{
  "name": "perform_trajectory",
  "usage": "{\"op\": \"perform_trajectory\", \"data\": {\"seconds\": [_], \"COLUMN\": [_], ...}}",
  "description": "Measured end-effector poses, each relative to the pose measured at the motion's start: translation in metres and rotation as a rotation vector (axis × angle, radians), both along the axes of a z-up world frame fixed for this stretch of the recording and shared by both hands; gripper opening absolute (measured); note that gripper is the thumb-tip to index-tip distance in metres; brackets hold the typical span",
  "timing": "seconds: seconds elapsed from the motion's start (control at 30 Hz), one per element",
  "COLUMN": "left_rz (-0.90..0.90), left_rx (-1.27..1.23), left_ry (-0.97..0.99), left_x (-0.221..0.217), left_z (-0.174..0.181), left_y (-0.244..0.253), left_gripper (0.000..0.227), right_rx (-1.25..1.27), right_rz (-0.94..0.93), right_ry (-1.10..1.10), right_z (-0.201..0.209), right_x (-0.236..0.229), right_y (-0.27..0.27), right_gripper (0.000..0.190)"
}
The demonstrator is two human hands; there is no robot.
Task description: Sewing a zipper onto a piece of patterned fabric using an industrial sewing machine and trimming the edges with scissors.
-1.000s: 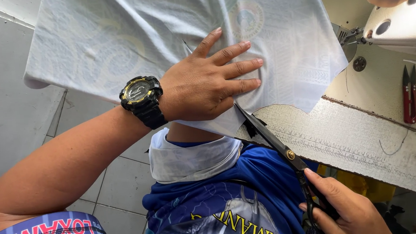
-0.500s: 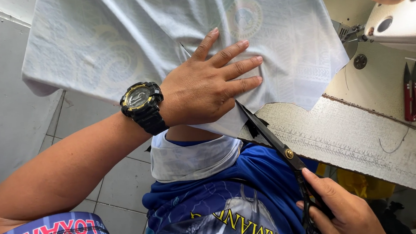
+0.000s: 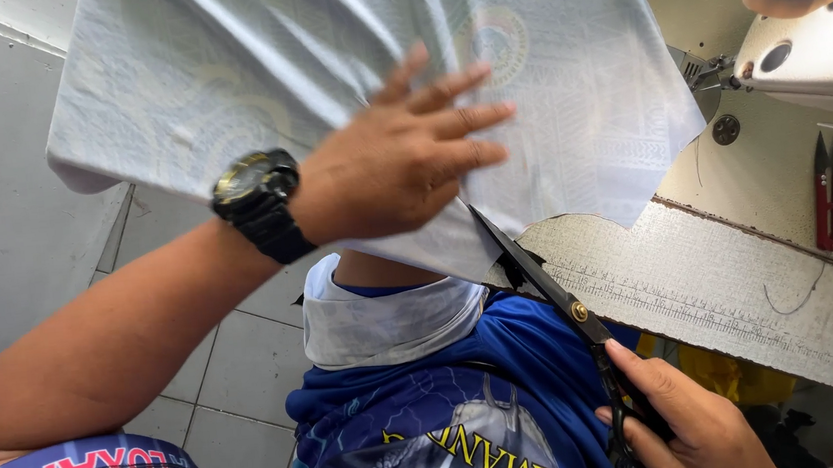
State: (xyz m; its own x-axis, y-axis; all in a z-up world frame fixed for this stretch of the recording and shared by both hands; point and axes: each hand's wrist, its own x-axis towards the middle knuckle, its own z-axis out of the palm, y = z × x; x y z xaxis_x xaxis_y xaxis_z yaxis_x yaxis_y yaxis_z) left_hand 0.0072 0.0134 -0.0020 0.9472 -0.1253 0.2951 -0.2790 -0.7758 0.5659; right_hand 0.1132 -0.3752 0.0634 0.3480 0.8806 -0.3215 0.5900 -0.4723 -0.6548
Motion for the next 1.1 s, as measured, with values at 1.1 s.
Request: {"op": "perform_trajectory", "data": {"seconds": [1.1], "left_rz": [0.213], "left_rx": [0.416], "left_ry": [-0.155], "left_x": [-0.010], "left_z": [-0.019], "left_y": [-0.007], "left_gripper": [0.037], "right_rx": [0.137], "right_rz": [0.055], "right_ry": [0.016], "right_z": [-0.002], "right_x": [0.001], "right_y": [0.025], "right_gripper": [0.069]}}
